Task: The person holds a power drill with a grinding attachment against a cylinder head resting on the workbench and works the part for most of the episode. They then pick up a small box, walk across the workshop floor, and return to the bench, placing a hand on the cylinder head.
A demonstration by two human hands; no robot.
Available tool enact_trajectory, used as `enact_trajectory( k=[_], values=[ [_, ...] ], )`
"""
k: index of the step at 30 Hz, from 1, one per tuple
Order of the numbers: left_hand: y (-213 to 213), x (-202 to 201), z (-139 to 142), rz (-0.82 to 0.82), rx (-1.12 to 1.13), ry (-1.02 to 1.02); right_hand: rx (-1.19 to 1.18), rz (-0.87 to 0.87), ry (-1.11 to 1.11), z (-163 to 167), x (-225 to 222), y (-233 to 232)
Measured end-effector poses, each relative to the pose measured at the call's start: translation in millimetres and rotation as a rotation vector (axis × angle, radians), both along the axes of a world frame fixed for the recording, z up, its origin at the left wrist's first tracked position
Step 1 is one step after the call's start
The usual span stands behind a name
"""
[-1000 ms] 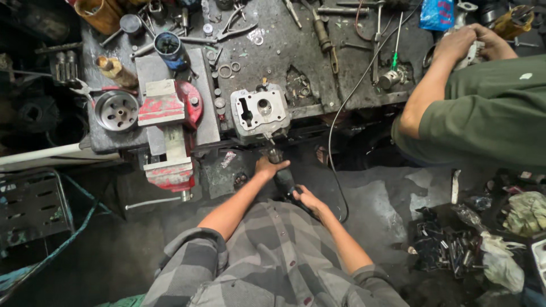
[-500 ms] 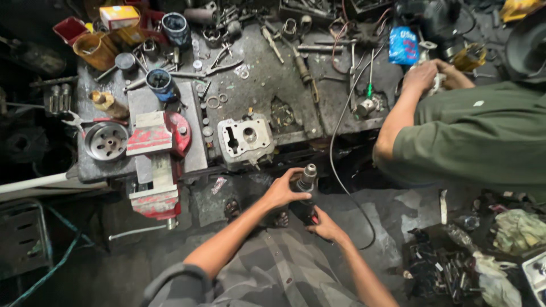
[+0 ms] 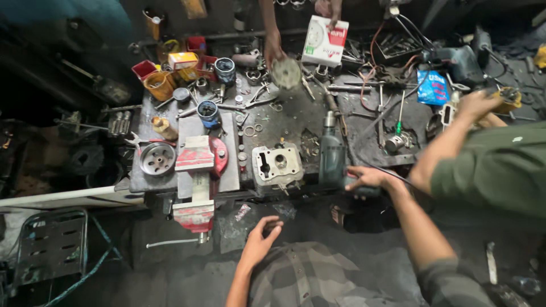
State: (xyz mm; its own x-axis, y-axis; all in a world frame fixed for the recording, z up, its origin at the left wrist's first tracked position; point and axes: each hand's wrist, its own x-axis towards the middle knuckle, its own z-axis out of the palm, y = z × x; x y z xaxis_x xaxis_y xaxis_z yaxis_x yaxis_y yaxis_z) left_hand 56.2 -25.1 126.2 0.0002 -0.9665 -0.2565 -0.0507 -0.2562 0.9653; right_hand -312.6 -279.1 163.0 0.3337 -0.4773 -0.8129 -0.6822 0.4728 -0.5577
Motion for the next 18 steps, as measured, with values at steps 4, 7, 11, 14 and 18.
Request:
enact_trajectory(
  k=[4,7,11,14,18],
  values=[
    [23.4,-1.2,-14.5,0.121,0.051,0.031,-0.370,0.400,-0.024,-19.3,4.7,-71.6],
    [30.6,-5.5,-17.6,0.155,0.045,0.072,-0.546,0.559,0.104,-22.2,14.9,-99.7],
    [19.3,-10.1,-9.3,0.181,0.092,0.106,-0.776,0.430,0.486,-4.2,35.6,-83.6],
    [2.7,-11.5,5.5,0.182,0.042,0.132,-1.096,0.268,0.566,5.1,51.3,-44.3],
    [-18.8,-8.2,33.4,0.186,-0.004,0.023,-1.477,0.061,0.480,-4.9,65.8,2.9]
  ],
)
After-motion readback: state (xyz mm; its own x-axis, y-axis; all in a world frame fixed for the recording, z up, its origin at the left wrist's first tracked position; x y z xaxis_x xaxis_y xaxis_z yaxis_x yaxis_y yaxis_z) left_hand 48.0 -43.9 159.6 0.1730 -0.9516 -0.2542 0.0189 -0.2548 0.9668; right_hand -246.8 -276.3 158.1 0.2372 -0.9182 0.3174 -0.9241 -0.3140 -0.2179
